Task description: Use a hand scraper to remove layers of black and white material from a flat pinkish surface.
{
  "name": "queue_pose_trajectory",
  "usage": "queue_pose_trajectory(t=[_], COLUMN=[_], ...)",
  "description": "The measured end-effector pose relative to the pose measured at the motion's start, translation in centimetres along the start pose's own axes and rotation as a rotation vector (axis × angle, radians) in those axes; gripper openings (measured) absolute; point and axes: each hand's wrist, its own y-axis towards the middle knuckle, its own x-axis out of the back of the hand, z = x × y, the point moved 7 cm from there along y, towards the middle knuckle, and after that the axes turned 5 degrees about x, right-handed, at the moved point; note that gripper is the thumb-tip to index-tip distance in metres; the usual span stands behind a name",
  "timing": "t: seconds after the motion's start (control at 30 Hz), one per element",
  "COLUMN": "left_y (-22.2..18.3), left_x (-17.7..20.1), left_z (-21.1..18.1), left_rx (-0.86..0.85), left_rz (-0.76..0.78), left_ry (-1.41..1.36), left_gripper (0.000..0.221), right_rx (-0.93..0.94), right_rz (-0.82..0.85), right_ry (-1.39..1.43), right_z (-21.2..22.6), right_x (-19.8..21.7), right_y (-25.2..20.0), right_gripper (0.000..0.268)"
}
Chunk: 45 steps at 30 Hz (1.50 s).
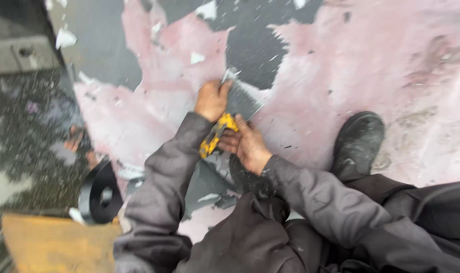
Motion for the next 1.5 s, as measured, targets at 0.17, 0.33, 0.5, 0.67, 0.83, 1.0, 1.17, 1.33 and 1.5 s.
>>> queue_pose_trajectory(t=[0.17,0.33,0.5,0.67,0.83,1.0,1.17,1.33,1.5], left_y=[-0.1,1.1,2.7,0.5,-0.8,0.4,-0.7,-6.3,-8.9], left_x=[-1.3,0.9,0.9,-0.4,-1.3,-2.9,-3.2,-0.4,-1.7], left_z=[1.4,1.8,2.3,4.0,4.6,9.0,4.0,0.2,-1.3], left_rx=[0.016,0.102,0.081,0.204,0.288,0.422,0.350,0.265,0.323], left_rz=[0.019,0.057,0.152,0.005,-0.125,-0.073,-0.093,-0.234,-0.258], left_ry=[0.172,0.268,0.362,0.218,0.218,-0.174,-0.313,-0.500,-0.906], left_gripper=[0.051,0.048,0.047,0.046,0.051,0.043,0.040,0.039,0.047], right_rx=[0.070,0.037,0.034,0.051,0.046,0.053,0.089,0.707,0.322], right_rz=[-0.011,-0.039,-0.108,-0.079,0.000,-0.019,-0.030,0.037,0.087], right_ry=[0.046,0.039,0.312,0.029,-0.113,-0.215,-0.239,-0.697,-0.454], right_z=[-1.6,-7.7,-12.8,-4.5,-1.4,-3.2,1.7,3.7,4.9], right_x=[1.9,2.0,1.4,2.1,2.8,3.9,3.6,3.2,2.8], right_y=[1.4,8.5,15.0,5.9,4.6,7.0,2.3,0.6,-1.1], right_gripper=[0.058,0.054,0.064,0.057,0.048,0.051,0.043,0.043,0.040])
